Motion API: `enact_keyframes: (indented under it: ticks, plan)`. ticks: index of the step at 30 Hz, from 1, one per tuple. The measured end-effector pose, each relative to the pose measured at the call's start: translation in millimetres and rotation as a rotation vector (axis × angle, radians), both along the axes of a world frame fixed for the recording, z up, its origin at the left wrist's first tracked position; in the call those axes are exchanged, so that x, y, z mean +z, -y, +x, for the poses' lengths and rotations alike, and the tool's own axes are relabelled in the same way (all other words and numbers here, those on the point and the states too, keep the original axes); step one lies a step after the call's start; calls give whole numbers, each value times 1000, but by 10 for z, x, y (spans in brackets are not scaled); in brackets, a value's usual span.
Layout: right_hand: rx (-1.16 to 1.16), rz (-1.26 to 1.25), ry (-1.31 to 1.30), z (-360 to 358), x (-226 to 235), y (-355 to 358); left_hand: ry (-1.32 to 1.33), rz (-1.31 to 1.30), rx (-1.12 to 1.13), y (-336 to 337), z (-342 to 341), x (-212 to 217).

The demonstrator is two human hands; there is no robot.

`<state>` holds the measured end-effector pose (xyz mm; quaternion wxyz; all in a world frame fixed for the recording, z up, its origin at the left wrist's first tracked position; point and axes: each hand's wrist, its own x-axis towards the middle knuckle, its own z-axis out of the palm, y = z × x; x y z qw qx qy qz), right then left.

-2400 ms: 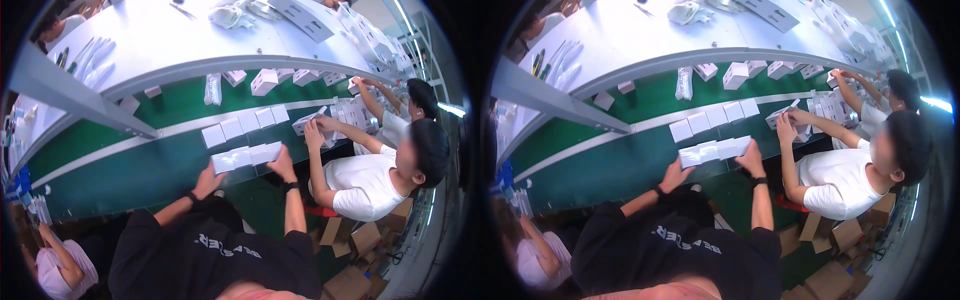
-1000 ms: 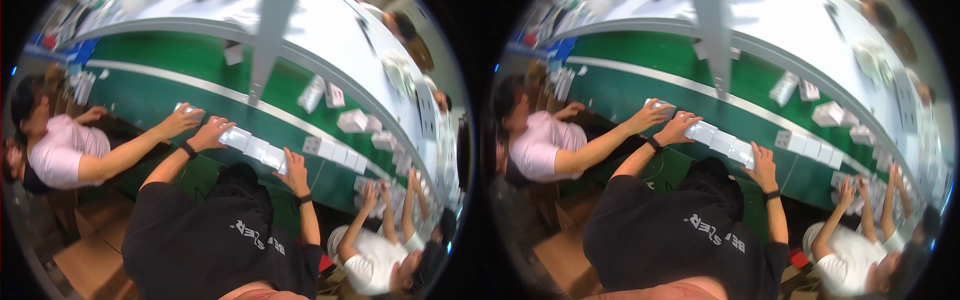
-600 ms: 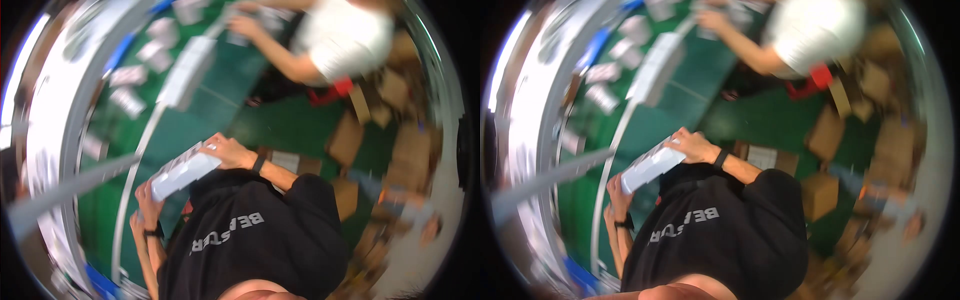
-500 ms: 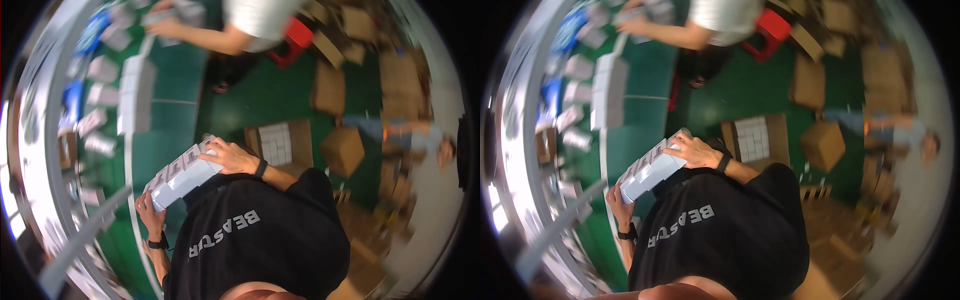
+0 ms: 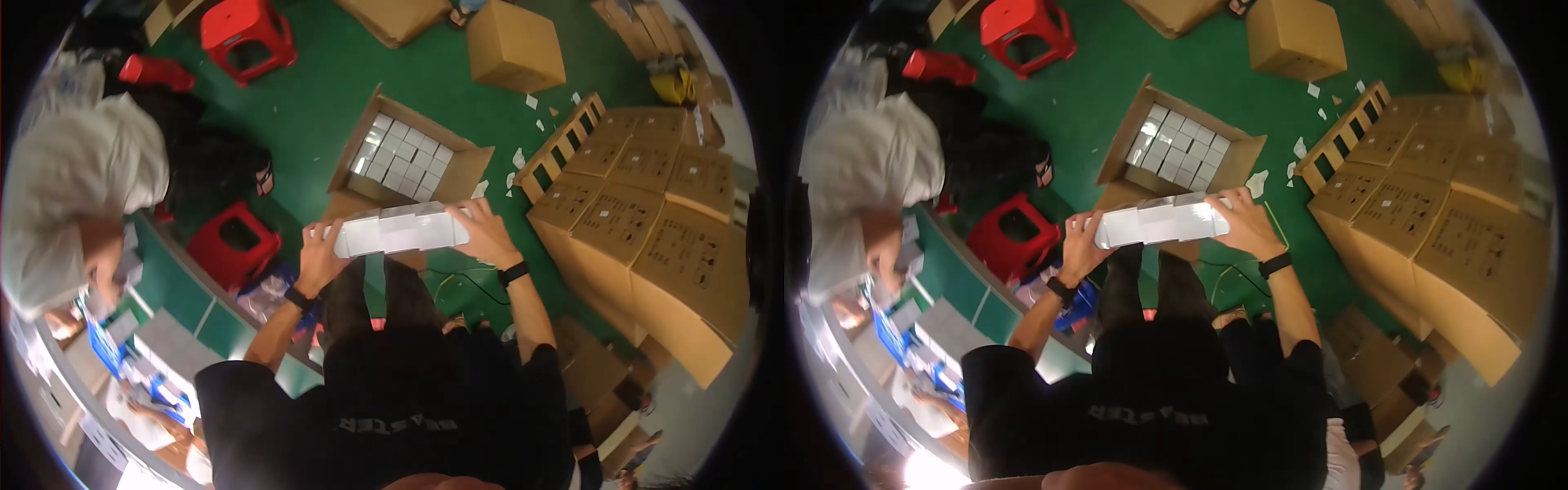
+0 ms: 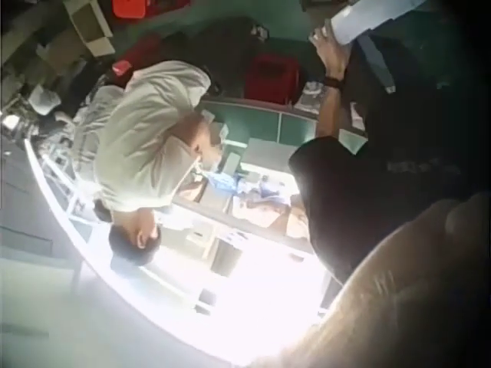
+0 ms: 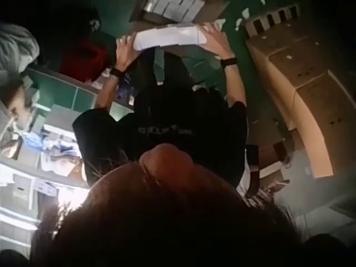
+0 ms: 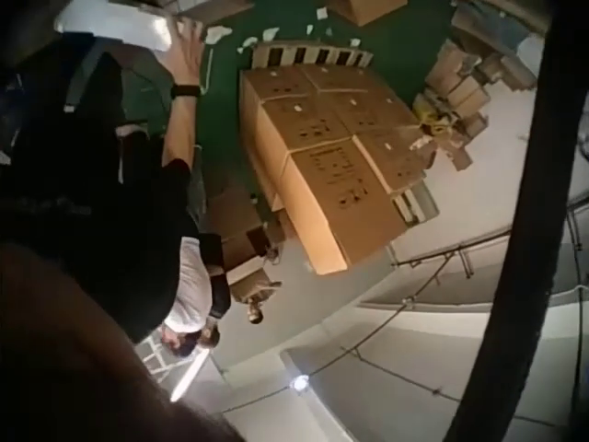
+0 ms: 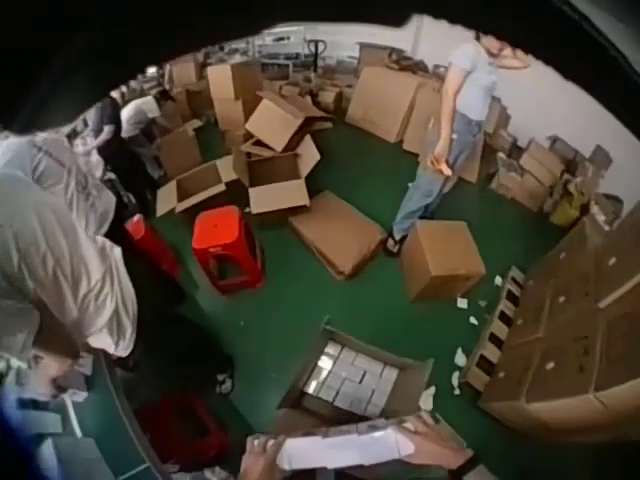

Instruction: The person gathers white boxes from a table, stacks them, and places the stacks into a cardboard box. This process is repeated as the person continues to fill the box with rows of white boxes.

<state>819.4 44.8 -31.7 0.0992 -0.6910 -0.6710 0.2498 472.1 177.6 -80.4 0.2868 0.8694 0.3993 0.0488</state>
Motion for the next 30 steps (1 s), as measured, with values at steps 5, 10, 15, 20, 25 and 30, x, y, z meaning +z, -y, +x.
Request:
enact_keyframes:
  ticks: [5, 10, 15, 20, 25, 30]
  plan:
    - [-10, -47, 28, 697, -872, -466, 19, -20, -12, -330, 613, -1125]
    - [15, -78, -64, 819, -1868, -750, -42, 41, -24, -659, 720, -1731]
    - [-134, -173, -205, 714, -2708, -410, -214, 18, -136, -733, 826, -2161]
    - [-298, -226, -254, 620, -3037, -88, -329, -66, -232, -844, 1179, -2435]
    - [-418, -367, -250, 424, -3283, -98, -359, -179, -325, -1211, 1224, -2816]
    - [-488, -602, -233, 17, -3544, 57, -437, -252, -451, -1226, 1187, -3168]
